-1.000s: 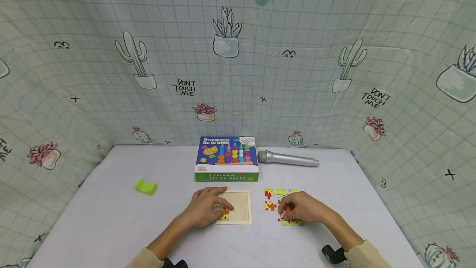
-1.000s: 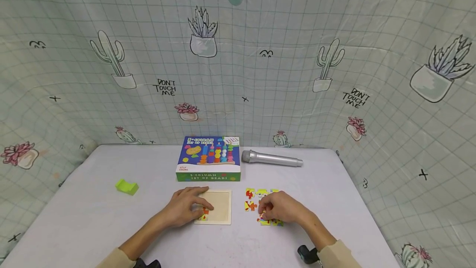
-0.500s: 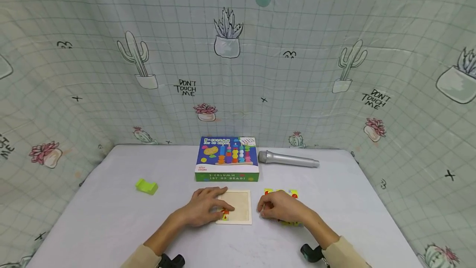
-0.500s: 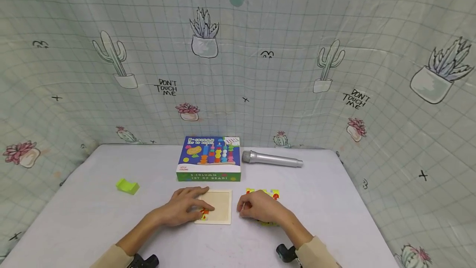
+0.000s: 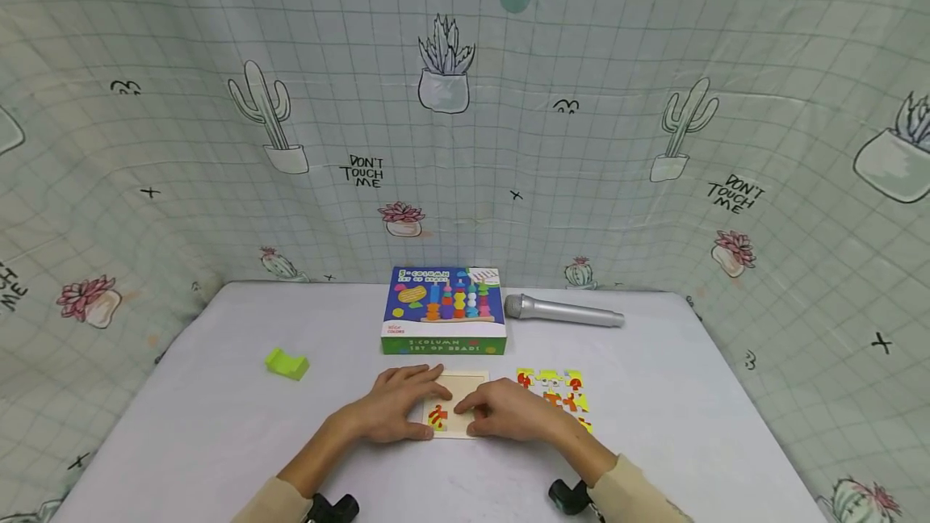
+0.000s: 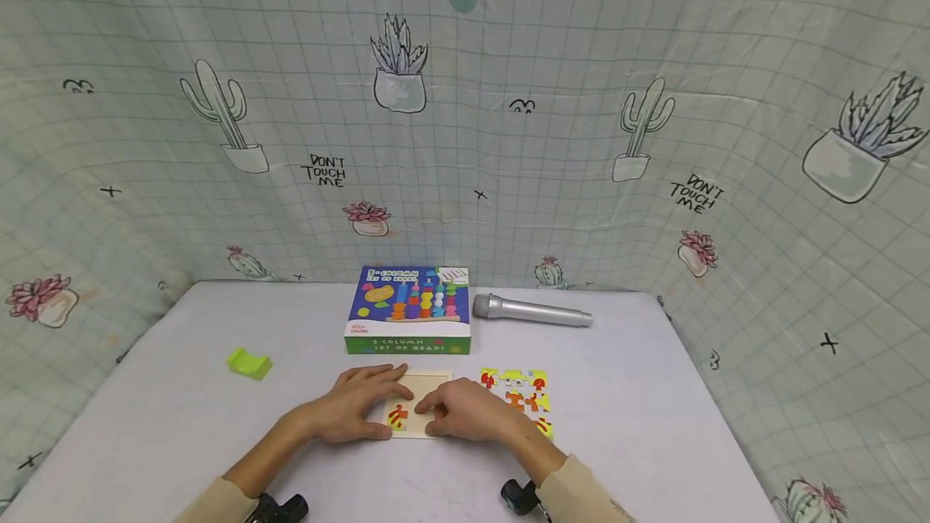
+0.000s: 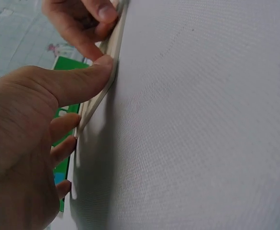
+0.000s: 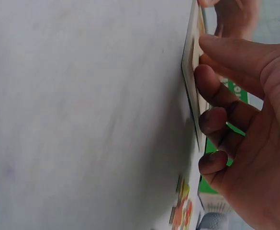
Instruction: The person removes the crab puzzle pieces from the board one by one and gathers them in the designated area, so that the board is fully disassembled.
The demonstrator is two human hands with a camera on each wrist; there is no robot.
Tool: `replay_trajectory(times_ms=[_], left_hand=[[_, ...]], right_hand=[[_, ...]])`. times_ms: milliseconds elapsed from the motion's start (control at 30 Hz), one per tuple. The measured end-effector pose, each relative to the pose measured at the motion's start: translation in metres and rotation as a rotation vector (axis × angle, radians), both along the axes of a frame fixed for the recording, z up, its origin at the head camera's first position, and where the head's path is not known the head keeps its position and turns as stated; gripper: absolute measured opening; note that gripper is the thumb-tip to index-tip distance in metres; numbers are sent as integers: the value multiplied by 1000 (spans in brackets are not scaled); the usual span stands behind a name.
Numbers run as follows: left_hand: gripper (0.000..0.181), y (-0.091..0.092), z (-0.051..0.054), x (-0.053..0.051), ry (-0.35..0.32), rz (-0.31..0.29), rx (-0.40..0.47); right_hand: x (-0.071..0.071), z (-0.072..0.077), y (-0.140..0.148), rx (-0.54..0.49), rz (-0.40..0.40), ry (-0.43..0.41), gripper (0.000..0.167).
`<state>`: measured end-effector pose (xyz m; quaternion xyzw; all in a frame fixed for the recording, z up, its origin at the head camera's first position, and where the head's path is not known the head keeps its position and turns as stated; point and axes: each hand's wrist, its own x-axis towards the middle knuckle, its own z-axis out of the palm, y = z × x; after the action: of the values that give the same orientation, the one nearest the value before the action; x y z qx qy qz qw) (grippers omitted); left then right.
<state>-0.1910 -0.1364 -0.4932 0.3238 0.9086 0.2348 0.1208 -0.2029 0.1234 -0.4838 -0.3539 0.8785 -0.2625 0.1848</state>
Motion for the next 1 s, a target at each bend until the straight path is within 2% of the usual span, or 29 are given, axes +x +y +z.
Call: replay_trajectory(times_ms=[233,633,900,1000], left_hand=[[72,-1,-2,0,-16,28,26],[72,-2,0,1,2,14,18],[71,-2,-1,1,18,0,9],[71,0,0,0,14,-2,13]], right_hand=[[2,0,-15,2,19,-5,31],[1,-1,-23,-92,-39,-62,17],[-1,-2,-28,-124,-104,-33,5],[-1,-2,-30,-151,-136,-28,6]])
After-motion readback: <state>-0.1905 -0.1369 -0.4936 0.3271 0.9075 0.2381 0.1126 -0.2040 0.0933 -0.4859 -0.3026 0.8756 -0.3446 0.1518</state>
